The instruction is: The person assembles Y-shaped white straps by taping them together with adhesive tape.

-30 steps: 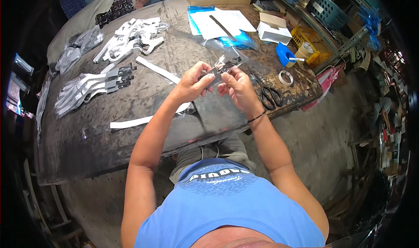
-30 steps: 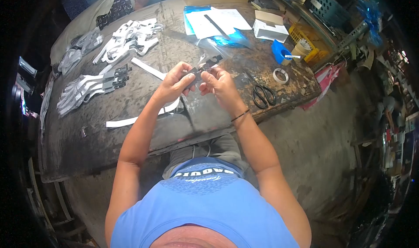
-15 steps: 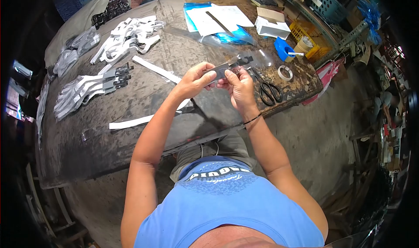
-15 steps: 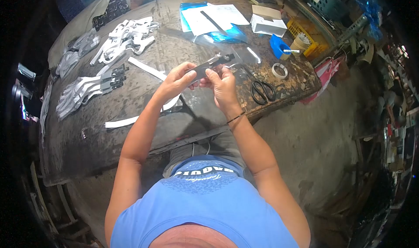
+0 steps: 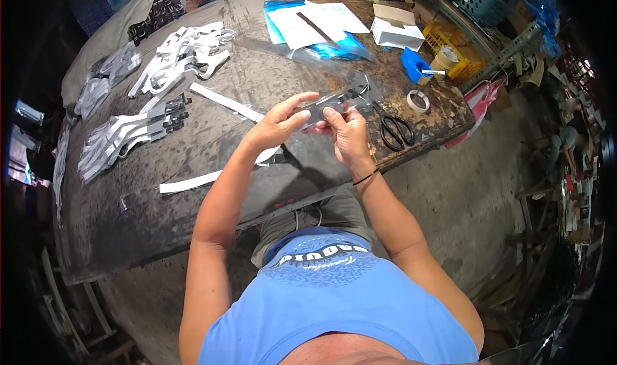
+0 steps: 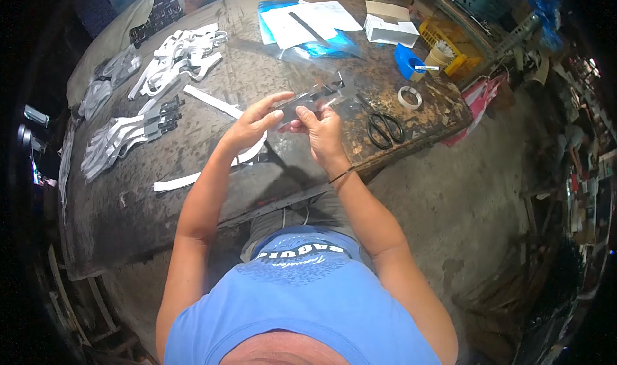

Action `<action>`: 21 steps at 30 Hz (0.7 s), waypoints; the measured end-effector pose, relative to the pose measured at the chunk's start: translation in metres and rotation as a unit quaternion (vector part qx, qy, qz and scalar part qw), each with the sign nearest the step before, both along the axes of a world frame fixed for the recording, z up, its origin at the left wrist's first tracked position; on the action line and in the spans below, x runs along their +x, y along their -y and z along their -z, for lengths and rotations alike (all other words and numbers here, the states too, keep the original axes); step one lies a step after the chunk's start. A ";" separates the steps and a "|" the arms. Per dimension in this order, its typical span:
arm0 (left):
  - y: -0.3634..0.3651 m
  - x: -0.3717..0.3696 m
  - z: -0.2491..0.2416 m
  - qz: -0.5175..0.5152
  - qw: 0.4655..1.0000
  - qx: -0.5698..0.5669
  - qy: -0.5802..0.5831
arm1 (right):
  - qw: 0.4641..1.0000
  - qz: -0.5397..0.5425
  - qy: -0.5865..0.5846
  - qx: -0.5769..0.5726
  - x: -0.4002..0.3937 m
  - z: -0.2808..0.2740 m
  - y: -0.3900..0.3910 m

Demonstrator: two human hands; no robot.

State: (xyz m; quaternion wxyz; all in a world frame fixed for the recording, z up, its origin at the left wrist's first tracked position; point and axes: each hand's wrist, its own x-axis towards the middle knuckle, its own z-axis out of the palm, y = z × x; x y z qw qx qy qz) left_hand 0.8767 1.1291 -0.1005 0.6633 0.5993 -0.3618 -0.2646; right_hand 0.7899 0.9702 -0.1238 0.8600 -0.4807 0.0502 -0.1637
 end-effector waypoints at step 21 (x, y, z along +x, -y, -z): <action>0.016 -0.009 0.033 0.018 0.994 0.104 0.016 | 0.894 -0.058 -0.069 -0.438 -0.064 0.007 0.014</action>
